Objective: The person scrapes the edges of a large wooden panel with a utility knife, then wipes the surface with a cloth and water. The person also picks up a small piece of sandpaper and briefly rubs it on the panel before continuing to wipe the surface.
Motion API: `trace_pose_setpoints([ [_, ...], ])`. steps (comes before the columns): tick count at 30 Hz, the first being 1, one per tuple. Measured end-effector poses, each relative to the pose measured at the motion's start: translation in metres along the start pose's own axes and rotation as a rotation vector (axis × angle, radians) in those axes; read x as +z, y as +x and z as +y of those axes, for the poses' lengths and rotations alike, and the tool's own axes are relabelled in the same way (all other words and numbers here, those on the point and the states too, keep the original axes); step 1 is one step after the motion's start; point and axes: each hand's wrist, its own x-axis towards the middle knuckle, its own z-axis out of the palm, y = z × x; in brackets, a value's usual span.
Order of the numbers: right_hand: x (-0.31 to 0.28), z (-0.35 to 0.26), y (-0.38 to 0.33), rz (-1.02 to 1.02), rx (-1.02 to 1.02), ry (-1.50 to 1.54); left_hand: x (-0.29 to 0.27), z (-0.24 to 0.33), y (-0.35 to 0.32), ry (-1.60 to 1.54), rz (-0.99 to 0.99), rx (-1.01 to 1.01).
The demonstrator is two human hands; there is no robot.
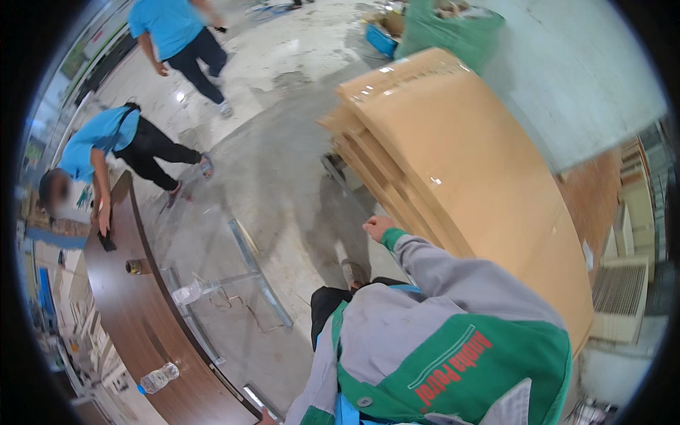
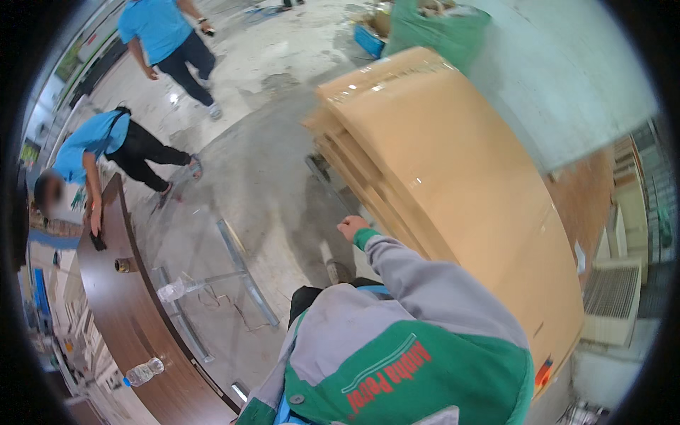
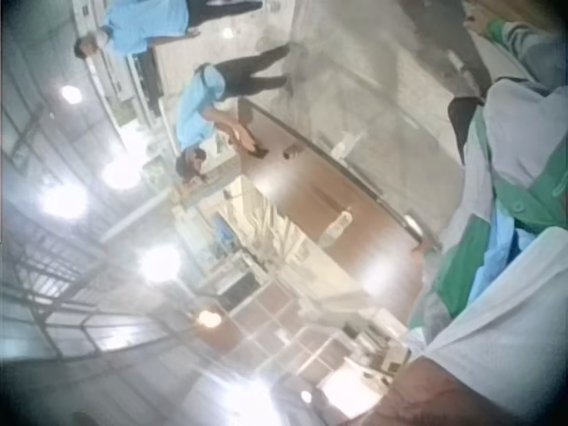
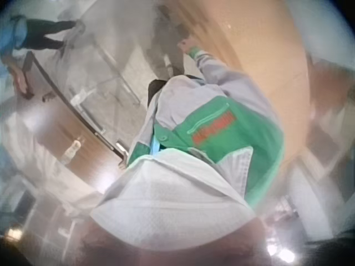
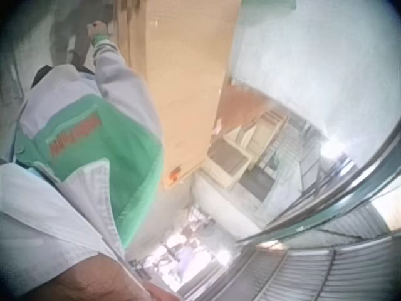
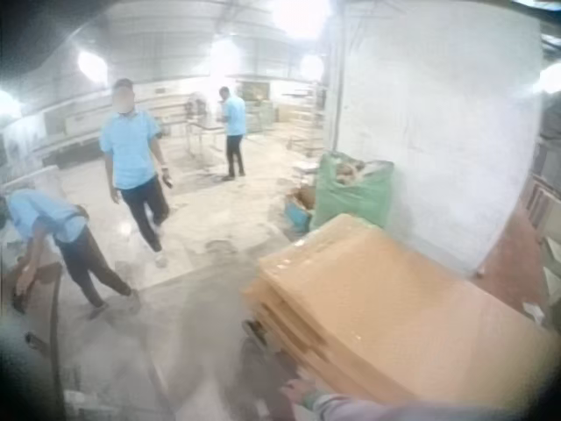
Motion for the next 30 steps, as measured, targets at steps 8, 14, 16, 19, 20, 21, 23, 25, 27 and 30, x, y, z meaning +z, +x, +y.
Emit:
trace_pose_setpoints([
  [8,0.030,-0.062,0.162,-0.226,0.482,0.480,-0.007,0.126,0.036,0.046,-0.278,-0.181],
  [14,0.038,-0.093,0.302,-0.356,0.225,-0.072,0.045,0.287,0.052,-0.085,-0.801,0.100],
  [16,0.035,-0.118,0.337,-0.399,0.370,0.026,0.056,0.377,0.065,-0.196,-0.947,0.267],
  [19,0.035,-0.170,0.398,-0.451,0.290,-0.118,0.046,0.554,0.099,-0.467,-0.970,0.506],
  [20,0.035,-0.187,0.420,-0.442,0.247,-0.198,0.033,0.612,0.112,-0.565,-0.904,0.432],
  [21,0.038,-0.204,0.443,-0.461,0.225,-0.205,0.016,0.657,0.131,-0.703,-0.820,0.524],
  [23,0.046,-0.239,0.487,-0.417,0.218,-0.264,-0.020,0.730,0.173,-0.839,-0.855,0.537],
  [25,0.060,-0.275,0.528,-0.429,-0.010,-0.372,-0.051,0.775,0.214,-0.850,-0.824,0.564],
  [27,0.073,-0.313,0.562,-0.496,-0.049,-0.483,-0.062,0.801,0.257,-0.829,-0.784,0.450],
  [30,0.102,-0.377,0.604,-0.704,0.149,-0.423,-0.041,0.801,0.290,-0.879,-0.722,0.106],
])
